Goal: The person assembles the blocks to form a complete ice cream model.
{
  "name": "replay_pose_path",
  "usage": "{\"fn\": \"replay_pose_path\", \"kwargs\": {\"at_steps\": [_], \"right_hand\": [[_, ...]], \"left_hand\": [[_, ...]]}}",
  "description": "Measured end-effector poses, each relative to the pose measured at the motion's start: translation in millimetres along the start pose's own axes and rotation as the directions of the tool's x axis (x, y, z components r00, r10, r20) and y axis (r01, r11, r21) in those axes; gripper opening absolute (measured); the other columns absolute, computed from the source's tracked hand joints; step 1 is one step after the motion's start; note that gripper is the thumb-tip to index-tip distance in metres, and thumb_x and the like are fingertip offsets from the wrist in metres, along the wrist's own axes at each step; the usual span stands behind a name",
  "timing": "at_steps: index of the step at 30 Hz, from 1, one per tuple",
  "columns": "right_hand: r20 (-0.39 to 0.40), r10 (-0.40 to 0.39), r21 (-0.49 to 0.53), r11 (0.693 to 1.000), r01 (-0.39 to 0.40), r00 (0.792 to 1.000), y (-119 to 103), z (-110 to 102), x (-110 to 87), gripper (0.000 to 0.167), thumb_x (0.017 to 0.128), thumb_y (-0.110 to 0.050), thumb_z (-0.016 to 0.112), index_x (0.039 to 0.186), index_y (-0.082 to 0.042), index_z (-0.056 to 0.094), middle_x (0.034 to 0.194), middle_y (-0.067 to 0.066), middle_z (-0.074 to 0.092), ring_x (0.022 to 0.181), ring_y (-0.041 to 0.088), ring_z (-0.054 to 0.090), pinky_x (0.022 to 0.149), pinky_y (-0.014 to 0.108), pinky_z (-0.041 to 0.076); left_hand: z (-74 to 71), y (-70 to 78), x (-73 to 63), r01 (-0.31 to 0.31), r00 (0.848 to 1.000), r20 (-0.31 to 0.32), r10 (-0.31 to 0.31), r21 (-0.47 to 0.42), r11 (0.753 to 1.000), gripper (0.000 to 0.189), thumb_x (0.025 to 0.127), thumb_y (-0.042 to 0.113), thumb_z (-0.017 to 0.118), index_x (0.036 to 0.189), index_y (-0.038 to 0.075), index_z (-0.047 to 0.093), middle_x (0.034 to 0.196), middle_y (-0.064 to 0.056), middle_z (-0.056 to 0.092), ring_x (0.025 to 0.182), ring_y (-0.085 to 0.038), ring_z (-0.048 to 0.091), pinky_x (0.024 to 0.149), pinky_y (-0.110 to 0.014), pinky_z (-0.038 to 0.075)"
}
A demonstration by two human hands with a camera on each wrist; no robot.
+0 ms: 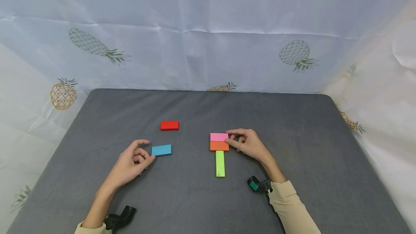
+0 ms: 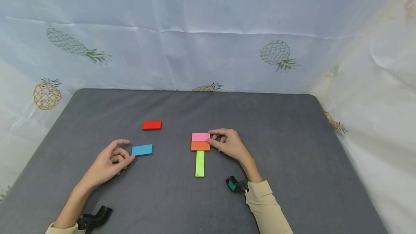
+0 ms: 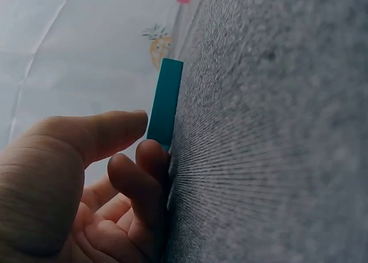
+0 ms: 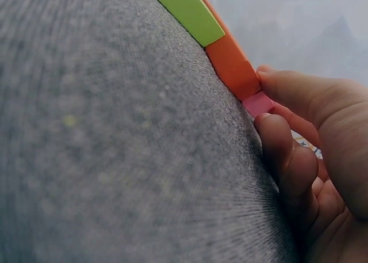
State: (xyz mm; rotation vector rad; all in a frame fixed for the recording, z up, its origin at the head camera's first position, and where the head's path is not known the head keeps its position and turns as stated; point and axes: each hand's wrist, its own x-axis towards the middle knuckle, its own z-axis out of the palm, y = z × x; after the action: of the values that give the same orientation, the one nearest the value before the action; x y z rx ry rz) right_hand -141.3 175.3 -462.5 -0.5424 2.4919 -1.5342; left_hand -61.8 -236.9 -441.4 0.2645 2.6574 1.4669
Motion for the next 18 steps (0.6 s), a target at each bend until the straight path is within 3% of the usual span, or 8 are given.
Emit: {"fn": "replay_pose_path", "kwargs": {"at_steps": [11, 18], "right_hand": [[0.001, 0.015, 0.011, 1.0, -0.015, 1.0, -0.8, -0.6, -0.5, 0.033, 0.092, -0.017, 0.078, 0.122, -0.004, 0.073, 0.091, 0.011, 0.071, 0.044, 0.004, 0.046, 0.044, 0.022, 0.037], [0.001, 0.018, 0.024, 1.0, -0.018, 1.0, -1.4, -0.4, -0.5, 0.034, 0.091, -0.017, 0.078, 0.122, -0.004, 0.073, 0.093, 0.013, 0.071, 0.043, 0.003, 0.046, 0.044, 0.021, 0.037]], "left_hand": [[1.9, 1.0, 4.9, -0.019, 1.0, -0.01, 0.021, 0.134, 0.991, 0.048, 0.091, 0.013, 0.077, 0.133, 0.002, 0.057, 0.078, 0.0, 0.065, 0.052, 0.001, 0.048, 0.057, -0.022, 0.042], [3.5, 3.2, 5.4, -0.012, 1.0, -0.005, 0.013, 0.147, 0.989, 0.046, 0.09, 0.013, 0.078, 0.131, 0.002, 0.059, 0.079, -0.001, 0.064, 0.053, 0.001, 0.049, 0.056, -0.021, 0.041]]}}
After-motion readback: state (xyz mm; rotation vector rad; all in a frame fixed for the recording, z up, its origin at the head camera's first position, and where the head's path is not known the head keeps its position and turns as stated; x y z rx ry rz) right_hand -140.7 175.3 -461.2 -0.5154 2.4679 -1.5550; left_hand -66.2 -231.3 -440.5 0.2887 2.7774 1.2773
